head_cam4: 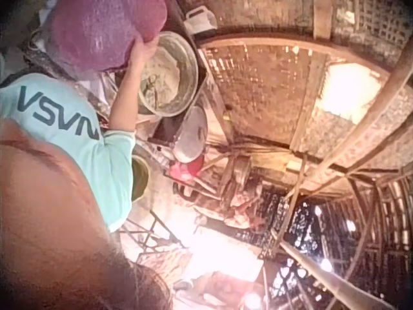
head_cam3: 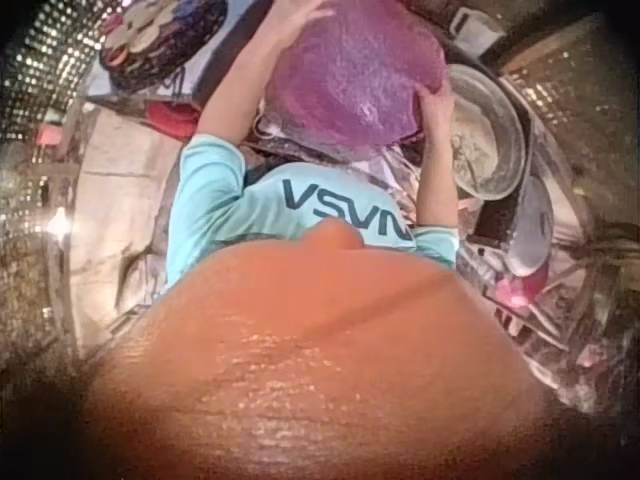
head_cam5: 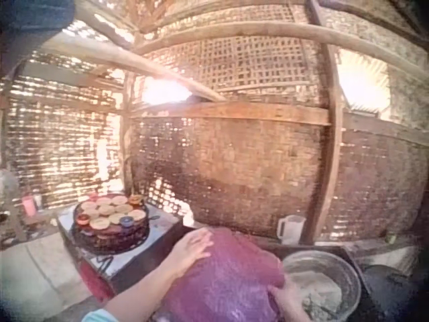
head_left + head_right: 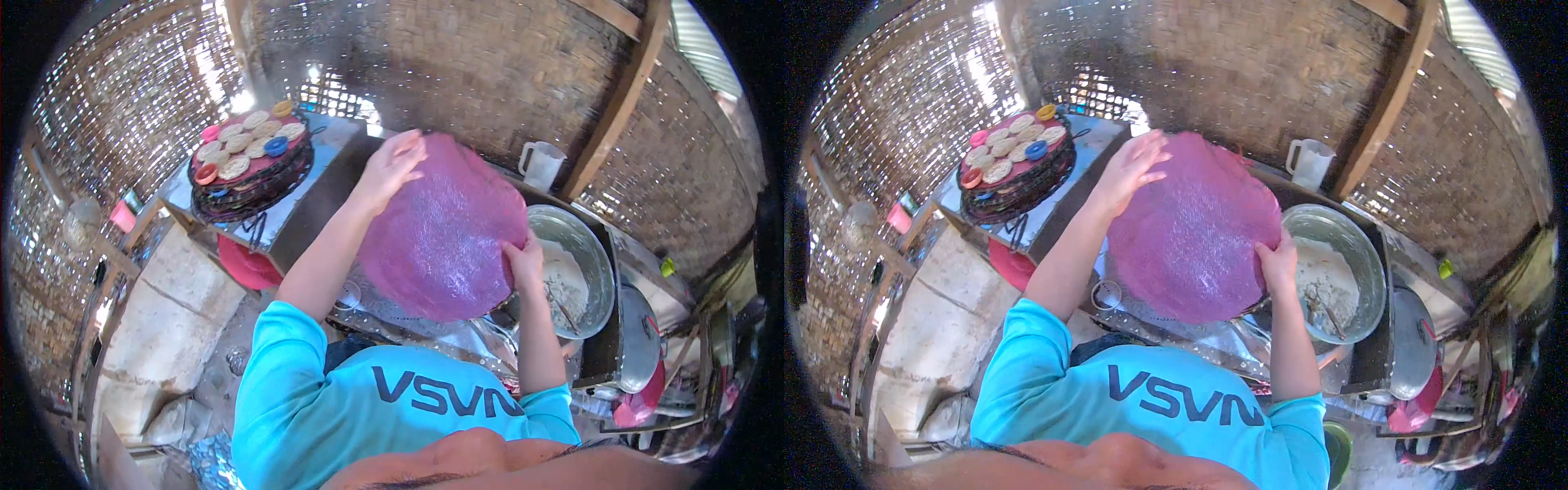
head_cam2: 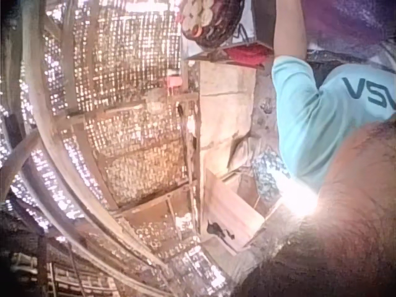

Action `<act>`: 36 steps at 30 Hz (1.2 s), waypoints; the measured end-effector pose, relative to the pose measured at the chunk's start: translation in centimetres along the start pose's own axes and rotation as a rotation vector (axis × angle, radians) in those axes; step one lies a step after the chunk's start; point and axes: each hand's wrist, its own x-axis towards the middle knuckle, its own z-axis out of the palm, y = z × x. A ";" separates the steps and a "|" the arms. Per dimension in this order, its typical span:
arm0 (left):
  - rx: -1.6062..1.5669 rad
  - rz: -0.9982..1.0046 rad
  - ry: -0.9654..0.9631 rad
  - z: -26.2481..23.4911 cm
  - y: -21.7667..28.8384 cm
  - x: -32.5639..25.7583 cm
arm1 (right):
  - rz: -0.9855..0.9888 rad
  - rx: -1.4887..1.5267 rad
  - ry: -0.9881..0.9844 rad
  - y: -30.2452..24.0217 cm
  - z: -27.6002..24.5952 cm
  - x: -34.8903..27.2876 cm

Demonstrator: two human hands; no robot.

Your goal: The person prepares small round snacks by scooping dough from a bowl into a metal mold using a spoon, pressing the mold onto a tray to release the shaped dough, and arranging the pieces.

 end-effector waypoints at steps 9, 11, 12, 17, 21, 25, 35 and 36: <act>0.607 -0.137 0.393 -8.3 -13.5 -4.6 | 0.070 -0.504 0.159 4.5 -1.7 1.4; 0.725 -0.175 0.408 -9.2 -16.4 -5.8 | 0.079 -0.588 0.155 3.6 -2.0 1.5; 0.693 -0.184 0.410 -9.7 -17.7 -6.5 | 0.118 -0.592 0.149 3.4 -2.1 1.6; 0.555 -0.238 0.389 -8.2 -17.3 -8.0 | 0.125 -0.546 0.123 4.1 -3.3 0.7; 0.379 -0.241 0.405 -7.3 -16.2 -7.5 | 0.139 -0.565 0.063 3.7 -3.3 0.1; 0.502 -0.178 0.368 -7.7 -16.6 -6.0 | 0.088 -0.605 0.074 4.0 -3.1 0.2; 0.320 -0.310 0.352 -7.0 -15.4 -2.2 | 0.077 -0.530 0.157 3.6 -3.6 -1.0; 0.317 -0.307 0.328 -6.9 -15.2 -2.1 | 0.060 -0.508 0.193 3.2 -3.5 -1.3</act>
